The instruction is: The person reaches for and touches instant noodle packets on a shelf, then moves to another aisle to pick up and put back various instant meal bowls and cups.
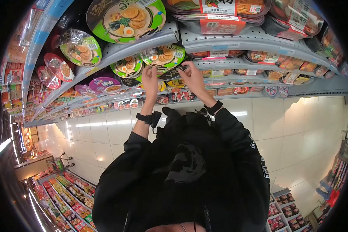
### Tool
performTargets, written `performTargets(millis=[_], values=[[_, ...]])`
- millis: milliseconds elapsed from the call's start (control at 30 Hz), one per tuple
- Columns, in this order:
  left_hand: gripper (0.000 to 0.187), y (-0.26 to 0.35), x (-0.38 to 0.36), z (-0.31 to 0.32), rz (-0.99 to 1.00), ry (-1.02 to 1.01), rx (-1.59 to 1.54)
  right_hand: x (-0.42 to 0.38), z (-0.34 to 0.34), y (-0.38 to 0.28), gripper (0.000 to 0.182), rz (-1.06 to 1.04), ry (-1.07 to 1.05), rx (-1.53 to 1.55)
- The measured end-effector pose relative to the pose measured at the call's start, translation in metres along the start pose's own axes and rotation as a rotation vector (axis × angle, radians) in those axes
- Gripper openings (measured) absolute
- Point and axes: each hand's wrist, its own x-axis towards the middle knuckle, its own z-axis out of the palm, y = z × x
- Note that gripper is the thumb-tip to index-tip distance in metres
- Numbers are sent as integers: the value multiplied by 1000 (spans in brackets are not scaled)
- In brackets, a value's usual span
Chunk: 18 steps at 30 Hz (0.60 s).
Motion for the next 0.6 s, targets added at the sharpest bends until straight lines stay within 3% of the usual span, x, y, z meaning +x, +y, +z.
performTargets(millis=[100, 167, 300, 433, 600], values=[[43, 6, -18, -6, -17, -24, -28, -4, 6, 6, 36, -5, -33, 4], [34, -7, -32, -8, 161, 58, -13, -2, 8, 9, 38, 0, -45, 32], [25, -32, -30, -20, 99, -87, 333, 2, 8, 15, 38, 21, -59, 89], [34, -31, -25, -10, -42, -194, 157, 5, 6, 15, 37, 60, -127, 148], [28, -29, -21, -11, -84, -206, 79, 8, 2, 9, 38, 140, -173, 179]])
